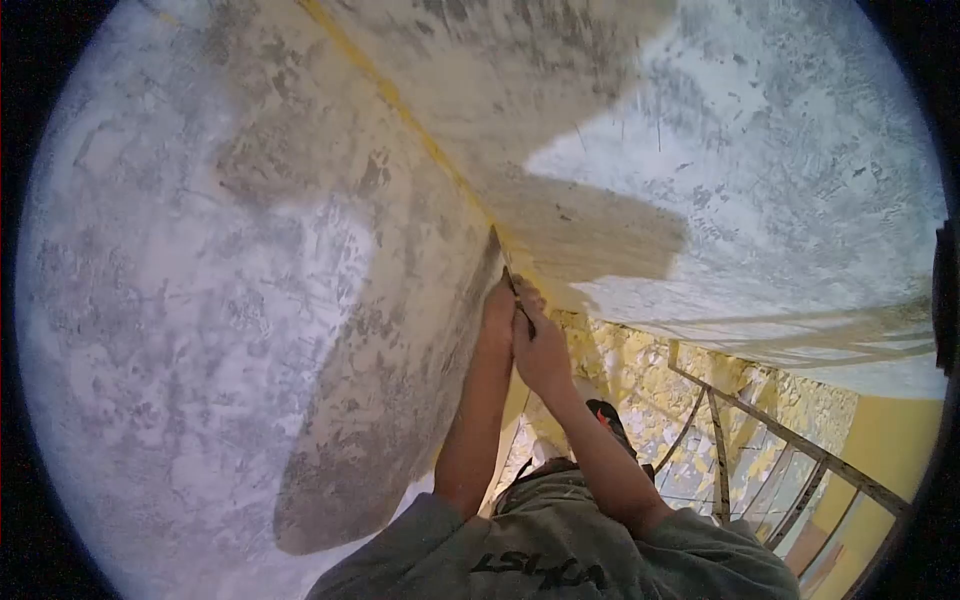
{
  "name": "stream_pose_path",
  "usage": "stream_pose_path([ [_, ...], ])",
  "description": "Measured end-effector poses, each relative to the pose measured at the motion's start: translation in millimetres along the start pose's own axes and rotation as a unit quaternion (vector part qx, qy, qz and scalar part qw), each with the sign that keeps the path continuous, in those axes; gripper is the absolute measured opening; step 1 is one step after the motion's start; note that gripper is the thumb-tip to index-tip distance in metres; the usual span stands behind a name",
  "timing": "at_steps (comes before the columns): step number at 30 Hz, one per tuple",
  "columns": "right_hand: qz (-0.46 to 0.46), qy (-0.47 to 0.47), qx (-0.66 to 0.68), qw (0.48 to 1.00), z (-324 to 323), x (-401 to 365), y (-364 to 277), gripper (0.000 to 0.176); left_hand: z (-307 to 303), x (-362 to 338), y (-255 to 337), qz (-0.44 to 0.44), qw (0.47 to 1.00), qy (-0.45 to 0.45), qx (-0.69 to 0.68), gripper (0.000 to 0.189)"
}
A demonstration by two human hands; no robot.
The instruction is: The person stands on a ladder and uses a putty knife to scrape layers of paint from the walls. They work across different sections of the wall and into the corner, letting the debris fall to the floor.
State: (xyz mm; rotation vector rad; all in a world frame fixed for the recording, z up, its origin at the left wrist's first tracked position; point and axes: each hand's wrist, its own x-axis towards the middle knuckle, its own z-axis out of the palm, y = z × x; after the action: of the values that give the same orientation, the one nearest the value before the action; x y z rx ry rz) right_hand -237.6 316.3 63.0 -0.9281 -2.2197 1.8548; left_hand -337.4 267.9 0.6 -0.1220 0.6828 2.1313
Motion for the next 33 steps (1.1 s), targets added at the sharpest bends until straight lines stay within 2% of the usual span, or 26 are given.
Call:
stream_pose_path([
  [1, -0.004, 0.003, -0.001, 1.0, -4.2, -1.7, -1.1, 0.036, 6.5, 1.2, -2.5, 0.001, 1.0, -0.005, 0.0, 0.027],
  [2, -0.055, 0.017, 0.004, 0.998, -6.1, -14.4, 3.7, 0.037, 9.9, -8.2, -13.0, 0.01, 0.979, 0.151, 0.139, 0.025],
  [3, -0.111, 0.035, 0.01, 0.993, -7.9, -23.5, 8.2, 0.038, 22.6, -17.3, -16.8, 0.02, 0.916, 0.295, 0.273, 0.023],
  [4, -0.178, 0.048, -0.041, 0.982, -5.1, -26.0, 16.9, 0.038, 33.3, -28.3, -18.1, 0.001, 0.952, 0.283, 0.116, 0.017],
  [5, -0.181, 0.051, -0.044, 0.981, -2.2, -11.3, 17.7, 0.038, 28.9, -16.7, -13.2, 0.002, 0.953, 0.279, 0.116, 0.017],
  [7, -0.067, 0.018, -0.044, 0.997, 3.2, 3.5, 7.1, 0.039, -5.2, 3.2, -7.9, 0.036, 0.985, 0.126, 0.112, 0.031],
  [8, -0.055, 0.006, 0.004, 0.998, -4.6, 1.1, 3.9, 0.039, -13.2, 14.0, -5.9, -0.012, 0.993, 0.083, 0.085, 0.037],
  [9, -0.069, 0.008, 0.0, 0.998, -12.5, 4.7, 1.9, 0.039, -0.1, 17.2, -5.6, -0.002, 0.994, 0.073, 0.086, 0.037],
  [11, -0.096, -0.024, -0.035, 0.994, -23.0, -11.4, 12.2, 0.039, 15.3, -6.9, -27.0, 0.023, 0.98, 0.183, 0.077, 0.036],
  [12, -0.104, -0.033, -0.04, 0.993, -26.1, -17.1, 25.7, 0.039, 6.4, -14.0, -35.9, 0.024, 0.955, 0.236, 0.177, 0.036],
  [14, -0.182, -0.015, -0.102, 0.978, -29.3, -25.1, 58.8, 0.04, 7.5, -41.4, -51.1, 0.008, 0.951, 0.282, 0.123, 0.039],
  [16, -0.052, -0.151, -0.057, 0.986, -50.6, -40.0, 64.6, 0.044, -10.6, -77.7, -64.2, -0.051, 0.954, 0.268, 0.123, 0.038],
  [18, 0.002, -0.261, -0.093, 0.961, -67.6, -48.5, 72.3, 0.046, -62.4, -115.7, -85.0, -0.115, 0.97, 0.206, 0.054, 0.057],
  [19, 0.019, -0.317, -0.145, 0.937, -71.7, -47.9, 76.3, 0.045, -59.8, -136.8, -83.6, -0.144, 0.967, 0.203, 0.059, 0.067],
  [20, -0.007, -0.377, -0.141, 0.915, -73.4, -48.1, 73.4, 0.045, -61.8, -155.2, -83.7, -0.15, 0.971, 0.183, 0.036, 0.071],
  [21, -0.029, -0.438, -0.139, 0.888, -71.6, -47.0, 67.9, 0.046, -59.6, -172.1, -82.5, -0.106, 0.976, 0.191, 0.005, 0.071],
  [23, -0.051, -0.531, -0.143, 0.834, -53.1, -39.7, 59.6, 0.047, -52.1, -198.5, -87.7, -0.071, 0.977, 0.2, 0.02, 0.069],
  [25, -0.092, -0.586, -0.219, 0.774, -24.8, -32.1, 54.6, 0.047, -52.0, -208.4, -100.1, 0.012, 0.969, 0.24, -0.049, 0.068],
  [27, -0.318, -0.562, -0.248, 0.723, 0.3, -21.4, 68.9, 0.047, -44.4, -213.2, -106.6, 0.082, 0.95, 0.273, -0.126, 0.067],
  [28, -0.324, -0.591, -0.269, 0.688, 7.6, -40.9, 29.7, 0.047, -33.3, -220.0, -100.2, 0.121, 0.936, 0.294, -0.151, 0.067],
  [30, 0.008, -0.583, -0.48, 0.655, 23.0, -79.1, -35.0, 0.046, -28.5, -230.9, -102.7, 0.176, 0.909, 0.316, -0.21, 0.066],
  [31, 0.003, -0.591, -0.504, 0.63, 22.3, -79.0, -27.3, 0.046, -29.8, -235.3, -108.0, 0.216, 0.911, 0.264, -0.232, 0.064],
  [32, -0.104, -0.622, -0.457, 0.627, 25.3, -72.0, -12.6, 0.046, -31.0, -239.9, -113.1, 0.254, 0.911, 0.212, -0.248, 0.063],
  [33, -0.206, -0.647, -0.396, 0.618, 29.1, -64.5, 4.5, 0.047, -32.0, -245.4, -117.1, 0.266, 0.901, 0.212, -0.268, 0.063],
])
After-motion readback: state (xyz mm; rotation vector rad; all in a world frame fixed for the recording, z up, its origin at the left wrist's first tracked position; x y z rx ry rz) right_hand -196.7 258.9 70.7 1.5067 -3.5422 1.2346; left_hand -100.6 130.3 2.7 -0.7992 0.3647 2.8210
